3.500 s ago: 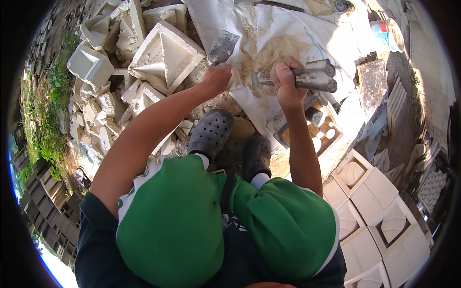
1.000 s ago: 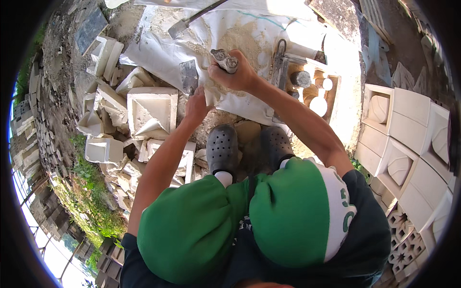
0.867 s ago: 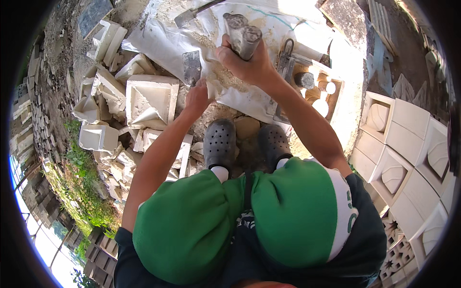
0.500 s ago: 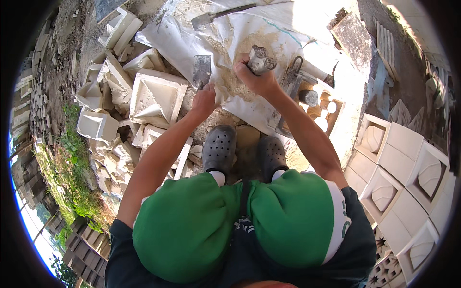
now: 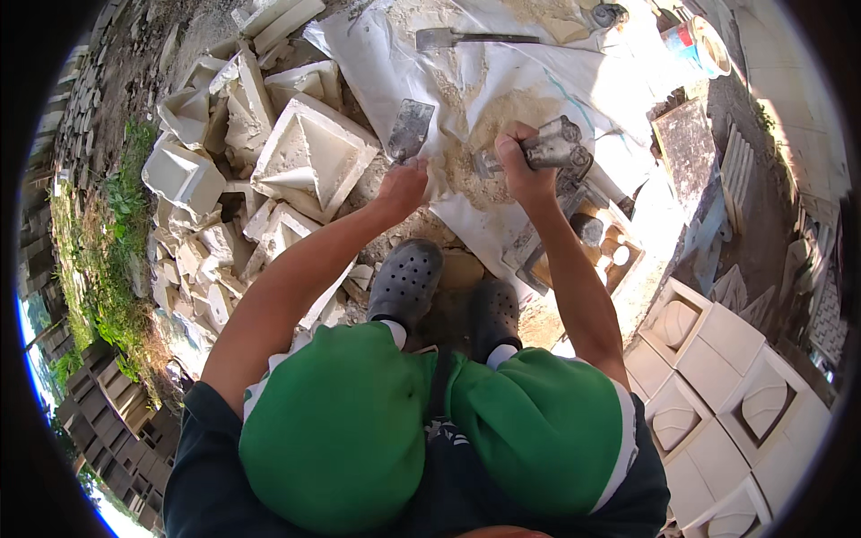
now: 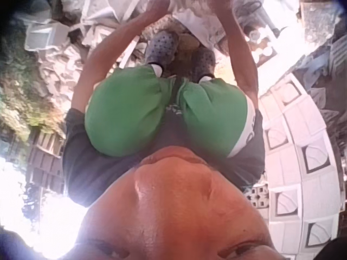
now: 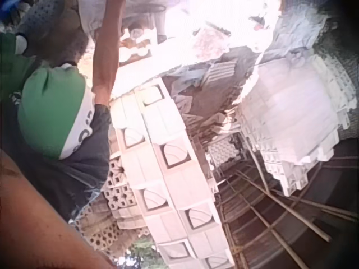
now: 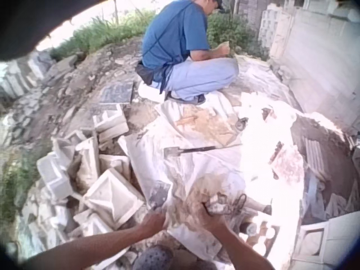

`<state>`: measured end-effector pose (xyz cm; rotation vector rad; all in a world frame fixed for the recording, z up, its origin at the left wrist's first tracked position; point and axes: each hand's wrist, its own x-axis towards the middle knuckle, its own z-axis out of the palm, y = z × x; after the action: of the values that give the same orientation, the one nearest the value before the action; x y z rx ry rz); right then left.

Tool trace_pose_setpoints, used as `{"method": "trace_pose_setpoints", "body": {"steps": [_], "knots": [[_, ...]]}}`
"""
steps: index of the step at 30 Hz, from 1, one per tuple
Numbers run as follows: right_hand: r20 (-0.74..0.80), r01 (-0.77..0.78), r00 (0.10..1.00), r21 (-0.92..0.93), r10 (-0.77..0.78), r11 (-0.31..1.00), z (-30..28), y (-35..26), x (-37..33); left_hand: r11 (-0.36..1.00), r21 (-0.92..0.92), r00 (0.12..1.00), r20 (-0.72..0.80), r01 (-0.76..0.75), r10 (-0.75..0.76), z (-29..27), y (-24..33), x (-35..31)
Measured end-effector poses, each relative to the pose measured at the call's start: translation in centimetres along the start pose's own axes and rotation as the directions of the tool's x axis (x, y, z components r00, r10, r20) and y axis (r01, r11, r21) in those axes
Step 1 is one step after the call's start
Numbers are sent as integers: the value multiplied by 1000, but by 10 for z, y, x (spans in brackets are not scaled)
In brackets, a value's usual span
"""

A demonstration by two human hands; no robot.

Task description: The person holds a piece of stone on a sheet and chips it down using a handheld carving tool.

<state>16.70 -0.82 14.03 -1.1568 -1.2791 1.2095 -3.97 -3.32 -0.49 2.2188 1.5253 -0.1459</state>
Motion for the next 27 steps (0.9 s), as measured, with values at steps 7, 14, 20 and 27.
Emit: {"method": "trace_pose_setpoints", "body": {"steps": [7,14,20,27], "knots": [[178,293,944,-65,-277,954,-10,-35,-21,999,-46,998,-66,-25,22,-7,9,-19],[-95,-153,983,71,159,986,-9,24,-27,997,-71,998,-61,-36,32,-10,5,-20],[-187,-45,982,-56,34,997,-44,-18,-79,974,-224,998,-65,-19,5,-27,20,-16],[-449,110,890,379,79,919,-66,15,-128,953,-282,977,-205,-109,52,-12,51,-1]]}}
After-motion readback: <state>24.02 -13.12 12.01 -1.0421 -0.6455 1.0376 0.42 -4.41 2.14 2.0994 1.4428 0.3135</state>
